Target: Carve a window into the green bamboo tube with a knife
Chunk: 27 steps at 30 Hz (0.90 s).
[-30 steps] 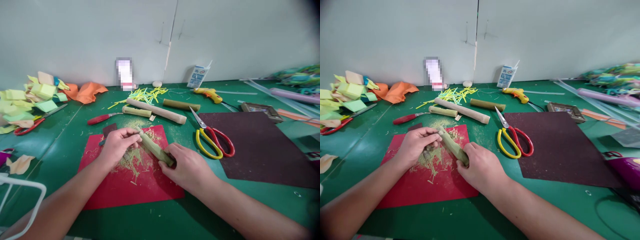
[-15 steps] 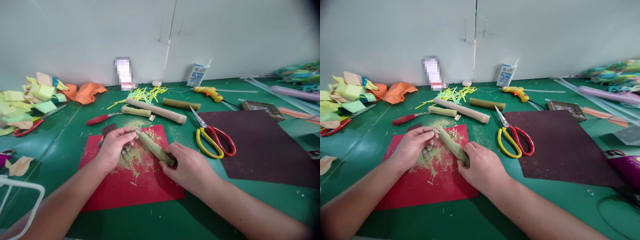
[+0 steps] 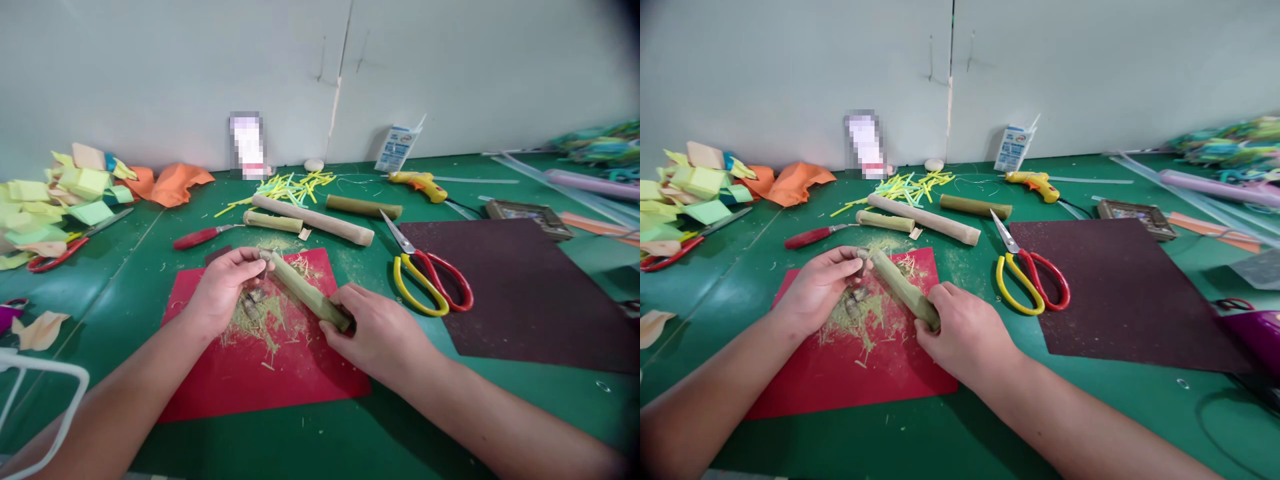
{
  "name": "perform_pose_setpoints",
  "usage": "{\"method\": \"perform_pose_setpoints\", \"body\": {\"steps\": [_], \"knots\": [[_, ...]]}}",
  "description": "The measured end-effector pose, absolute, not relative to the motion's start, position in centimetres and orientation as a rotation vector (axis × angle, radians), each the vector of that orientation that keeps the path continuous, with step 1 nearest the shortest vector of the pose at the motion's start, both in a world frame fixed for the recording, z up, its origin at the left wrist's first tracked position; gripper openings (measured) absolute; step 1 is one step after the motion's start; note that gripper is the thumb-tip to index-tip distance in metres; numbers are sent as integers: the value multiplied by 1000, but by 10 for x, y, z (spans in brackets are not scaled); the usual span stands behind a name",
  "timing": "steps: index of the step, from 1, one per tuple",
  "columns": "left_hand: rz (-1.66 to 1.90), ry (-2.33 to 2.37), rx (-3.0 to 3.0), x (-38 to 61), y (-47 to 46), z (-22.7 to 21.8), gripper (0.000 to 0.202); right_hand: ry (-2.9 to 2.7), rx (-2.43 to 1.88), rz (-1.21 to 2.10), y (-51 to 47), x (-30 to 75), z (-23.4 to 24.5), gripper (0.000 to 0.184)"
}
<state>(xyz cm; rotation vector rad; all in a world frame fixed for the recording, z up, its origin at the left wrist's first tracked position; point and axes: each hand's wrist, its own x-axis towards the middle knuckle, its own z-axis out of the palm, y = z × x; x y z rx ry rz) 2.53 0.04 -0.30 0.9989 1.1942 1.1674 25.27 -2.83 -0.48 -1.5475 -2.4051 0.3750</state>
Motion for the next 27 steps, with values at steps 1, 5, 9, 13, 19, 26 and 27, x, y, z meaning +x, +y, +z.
{"method": "perform_pose_setpoints", "body": {"steps": [1,5,9,13,19,26,27], "knots": [[1190,1228,1010,26,0,-4,18,-2406,-1552,382,-28,253,-5,11],[1319,1297,1070,27,1,-4,22,-2402,-1555,402,-28,252,-5,12],[1349,1302,1187,28,2,-4,30,-2397,-1543,393,-28,252,-4,12],[1370,1383,1260,27,3,-6,24,-2391,-1538,390,-28,252,-4,13],[1318,1302,1140,29,3,-5,26,-2398,-1541,406,-27,252,-5,12],[1272,1264,1045,30,-1,-4,22,-2395,-1552,428,-28,253,-5,11],[1272,1242,1040,30,-1,-4,22,-2395,-1558,431,-28,253,-5,11]]}}
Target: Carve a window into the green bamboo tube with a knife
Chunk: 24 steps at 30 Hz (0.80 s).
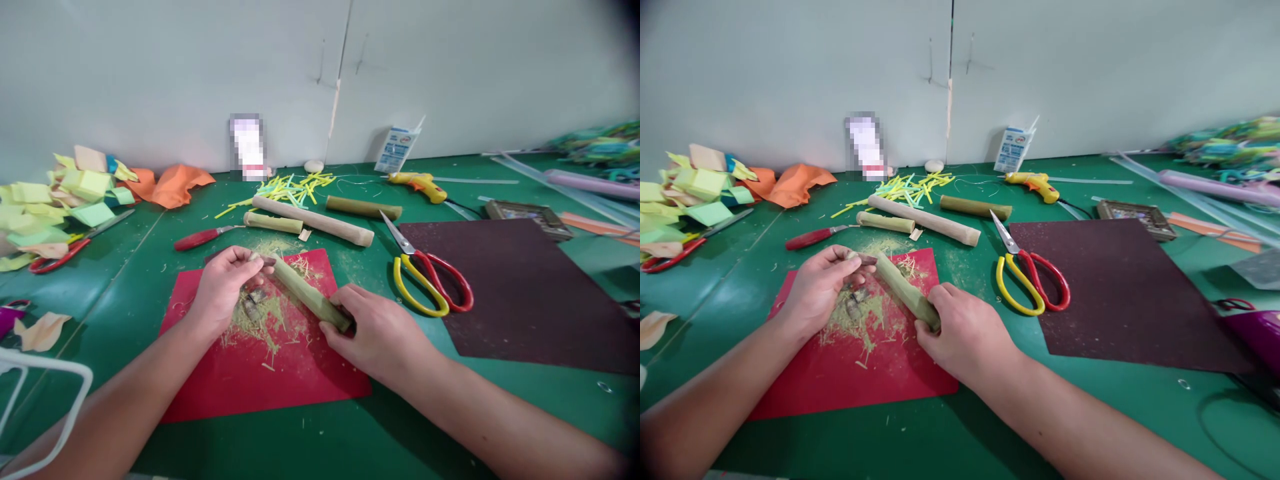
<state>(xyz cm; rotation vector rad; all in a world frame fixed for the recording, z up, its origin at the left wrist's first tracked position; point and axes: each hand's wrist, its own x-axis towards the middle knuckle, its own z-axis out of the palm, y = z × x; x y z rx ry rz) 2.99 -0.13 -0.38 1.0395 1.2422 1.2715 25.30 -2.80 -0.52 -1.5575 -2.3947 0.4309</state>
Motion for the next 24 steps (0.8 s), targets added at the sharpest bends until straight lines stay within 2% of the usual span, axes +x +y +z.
{"method": "perform_pose_setpoints", "body": {"steps": [24], "knots": [[1209,1079,1005,30,-4,1,17,-2390,-1536,427,-28,252,-5,10]]}}
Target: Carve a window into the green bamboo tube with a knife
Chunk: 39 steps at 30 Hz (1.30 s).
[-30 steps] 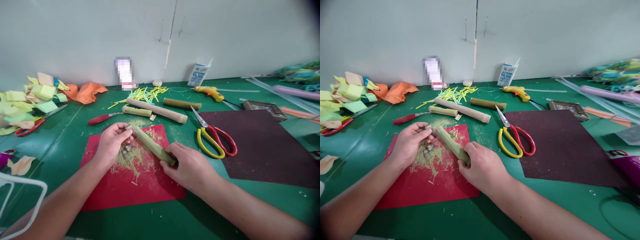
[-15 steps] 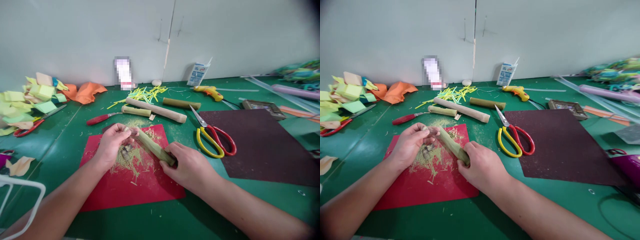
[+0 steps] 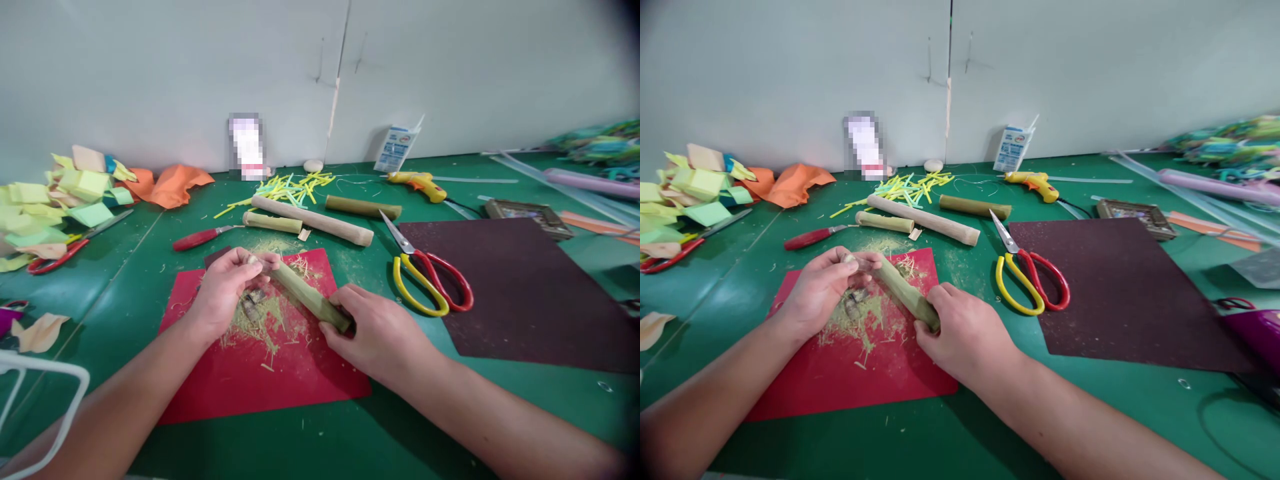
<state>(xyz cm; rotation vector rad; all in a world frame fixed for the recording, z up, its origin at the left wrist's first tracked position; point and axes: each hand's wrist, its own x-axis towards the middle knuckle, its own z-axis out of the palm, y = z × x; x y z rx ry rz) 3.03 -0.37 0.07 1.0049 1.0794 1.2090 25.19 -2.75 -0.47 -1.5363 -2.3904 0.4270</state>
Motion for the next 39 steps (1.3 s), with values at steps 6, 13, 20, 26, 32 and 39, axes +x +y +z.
{"method": "perform_pose_setpoints", "body": {"steps": [6,13,20,26,32,39], "knots": [[1181,1066,1042,29,-3,0,17,-2405,-1545,420,-28,252,-4,11],[1198,1176,1094,29,-2,-3,21,-2407,-1548,440,-28,253,-6,12],[1211,1215,1110,27,0,-10,20,-2400,-1559,447,-28,253,-5,12],[1189,1385,1269,27,-1,-10,23,-2394,-1558,451,-27,253,-5,12],[1024,1620,1673,25,-2,-13,25,-2391,-1557,448,-28,253,-6,13],[1123,1628,2108,22,5,-16,18,-2397,-1554,437,-28,253,-7,14]]}}
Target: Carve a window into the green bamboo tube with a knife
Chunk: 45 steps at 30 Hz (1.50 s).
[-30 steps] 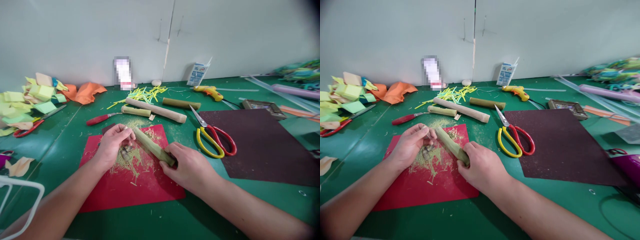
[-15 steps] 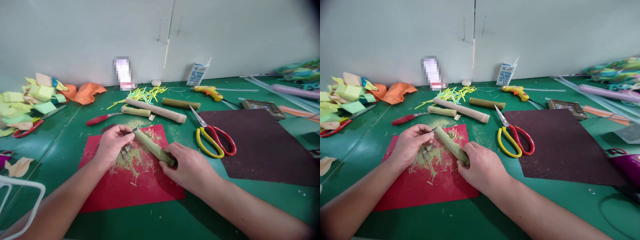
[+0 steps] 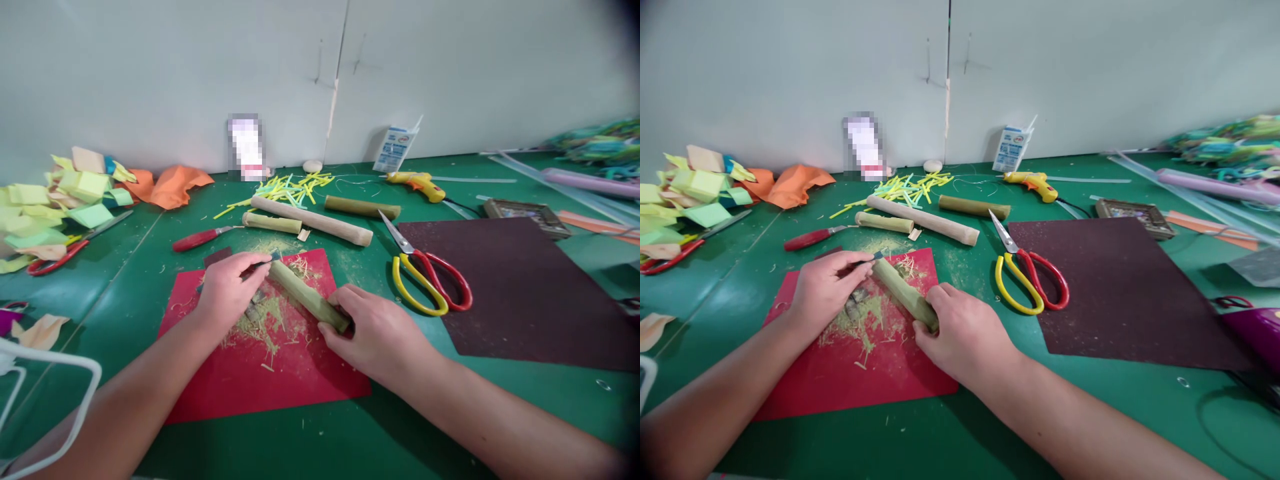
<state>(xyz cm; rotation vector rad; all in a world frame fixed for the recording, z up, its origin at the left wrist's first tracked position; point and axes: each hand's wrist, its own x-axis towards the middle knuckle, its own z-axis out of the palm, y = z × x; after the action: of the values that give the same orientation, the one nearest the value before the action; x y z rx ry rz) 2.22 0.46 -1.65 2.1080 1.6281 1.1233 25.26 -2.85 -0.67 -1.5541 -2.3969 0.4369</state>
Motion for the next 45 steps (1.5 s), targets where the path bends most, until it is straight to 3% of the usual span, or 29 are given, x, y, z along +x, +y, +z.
{"method": "perform_pose_setpoints", "body": {"steps": [5,17,45], "knots": [[1143,1545,2435,18,16,-19,17,-2398,-1559,444,-29,252,-6,13],[978,1342,2604,28,6,-23,20,-2355,-1538,445,-30,251,-11,11],[996,1355,2613,32,2,-21,23,-2355,-1541,426,-32,245,-8,11]]}}
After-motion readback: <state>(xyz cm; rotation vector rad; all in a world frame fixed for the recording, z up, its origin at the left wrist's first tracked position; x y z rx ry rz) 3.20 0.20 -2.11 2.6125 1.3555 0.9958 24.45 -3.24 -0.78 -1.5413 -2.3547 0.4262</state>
